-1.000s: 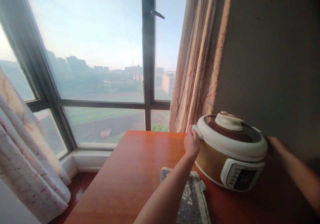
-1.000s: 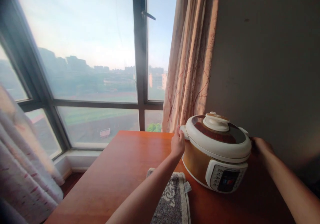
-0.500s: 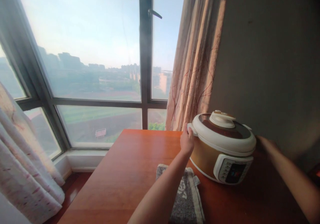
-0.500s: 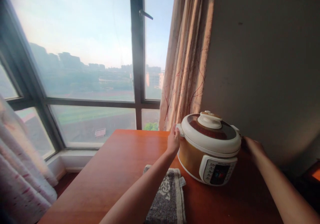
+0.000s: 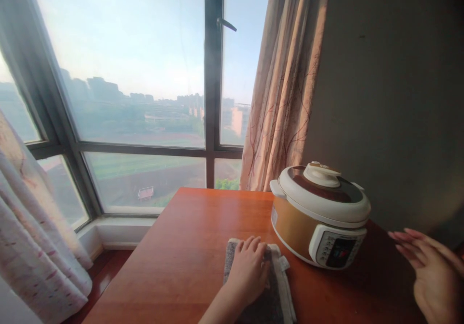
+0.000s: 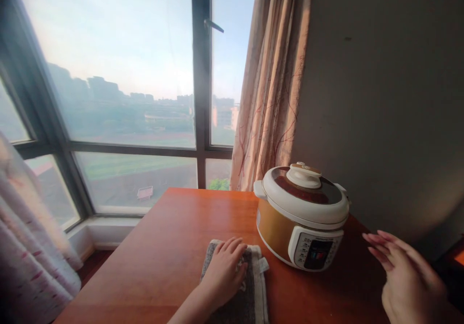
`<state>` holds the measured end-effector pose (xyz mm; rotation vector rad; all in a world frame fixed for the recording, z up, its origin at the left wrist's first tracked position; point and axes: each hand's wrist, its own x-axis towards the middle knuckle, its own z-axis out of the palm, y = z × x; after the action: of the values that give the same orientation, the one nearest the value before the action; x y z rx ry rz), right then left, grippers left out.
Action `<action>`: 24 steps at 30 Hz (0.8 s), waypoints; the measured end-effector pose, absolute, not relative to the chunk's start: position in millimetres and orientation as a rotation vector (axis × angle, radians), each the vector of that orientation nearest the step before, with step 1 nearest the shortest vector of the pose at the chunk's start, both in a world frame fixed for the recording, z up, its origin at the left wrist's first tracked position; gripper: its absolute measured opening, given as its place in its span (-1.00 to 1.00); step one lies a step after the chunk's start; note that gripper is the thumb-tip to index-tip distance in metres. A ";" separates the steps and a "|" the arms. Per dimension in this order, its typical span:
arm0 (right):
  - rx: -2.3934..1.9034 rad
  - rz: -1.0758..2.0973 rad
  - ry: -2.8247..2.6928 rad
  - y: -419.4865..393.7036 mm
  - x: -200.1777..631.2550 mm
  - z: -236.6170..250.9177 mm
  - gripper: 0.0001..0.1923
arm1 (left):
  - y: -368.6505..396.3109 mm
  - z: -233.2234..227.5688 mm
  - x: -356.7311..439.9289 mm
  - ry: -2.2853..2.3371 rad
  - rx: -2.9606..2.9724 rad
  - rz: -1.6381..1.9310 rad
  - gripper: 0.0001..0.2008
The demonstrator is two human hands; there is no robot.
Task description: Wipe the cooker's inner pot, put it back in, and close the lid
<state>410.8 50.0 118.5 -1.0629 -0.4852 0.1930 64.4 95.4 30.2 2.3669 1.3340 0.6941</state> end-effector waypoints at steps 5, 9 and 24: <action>-1.115 0.427 -0.575 24.4 325.6 87.8 -0.63 | 72.9 20.3 41.9 1.374 2.442 0.503 -0.50; -1.171 0.804 -0.682 29.4 268.3 46.2 -0.43 | 71.7 21.6 36.0 1.431 2.446 0.474 -0.50; -1.109 1.014 -1.014 51.5 184.6 -10.9 -0.53 | 69.3 28.8 29.2 1.424 2.511 0.573 -0.54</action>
<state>184.6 51.5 -10.9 -1.1093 -1.0142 1.0137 29.2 69.3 28.8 2.5109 1.4241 0.5734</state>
